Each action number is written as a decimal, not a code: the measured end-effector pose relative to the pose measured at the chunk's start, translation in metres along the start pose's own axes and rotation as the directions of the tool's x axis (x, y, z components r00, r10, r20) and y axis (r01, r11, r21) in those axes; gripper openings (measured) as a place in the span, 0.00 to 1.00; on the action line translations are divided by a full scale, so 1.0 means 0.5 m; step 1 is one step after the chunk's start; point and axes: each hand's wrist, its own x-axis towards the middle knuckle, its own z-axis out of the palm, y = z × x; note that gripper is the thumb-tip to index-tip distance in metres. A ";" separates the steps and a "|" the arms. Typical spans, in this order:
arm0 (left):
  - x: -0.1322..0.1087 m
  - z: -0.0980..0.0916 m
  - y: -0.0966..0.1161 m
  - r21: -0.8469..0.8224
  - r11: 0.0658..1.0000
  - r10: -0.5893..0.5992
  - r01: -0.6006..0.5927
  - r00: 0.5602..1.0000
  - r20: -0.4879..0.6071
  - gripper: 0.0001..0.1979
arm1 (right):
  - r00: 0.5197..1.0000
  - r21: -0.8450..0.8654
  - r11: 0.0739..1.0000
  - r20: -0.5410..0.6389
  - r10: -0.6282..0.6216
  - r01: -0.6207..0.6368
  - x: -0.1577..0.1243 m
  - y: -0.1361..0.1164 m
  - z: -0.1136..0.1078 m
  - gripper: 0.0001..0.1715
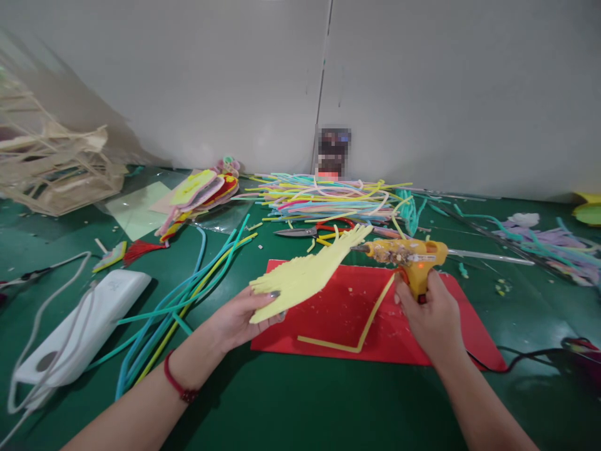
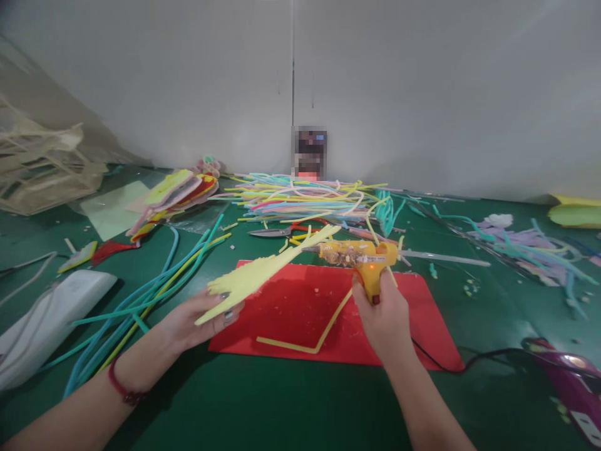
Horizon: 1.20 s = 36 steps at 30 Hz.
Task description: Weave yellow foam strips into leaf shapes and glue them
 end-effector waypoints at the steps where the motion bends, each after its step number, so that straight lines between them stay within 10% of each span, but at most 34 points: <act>1: 0.000 0.000 0.000 -0.007 1.000 -0.004 0.004 1.000 0.000 0.19 | 1.000 -0.003 1.000 -0.001 -0.007 0.007 0.000 0.000 0.000 0.16; 36: -0.004 0.008 0.004 -0.020 1.000 -0.023 0.021 0.998 -0.067 0.16 | 1.000 -0.085 0.996 -0.023 -0.008 0.006 0.017 0.018 -0.009 0.16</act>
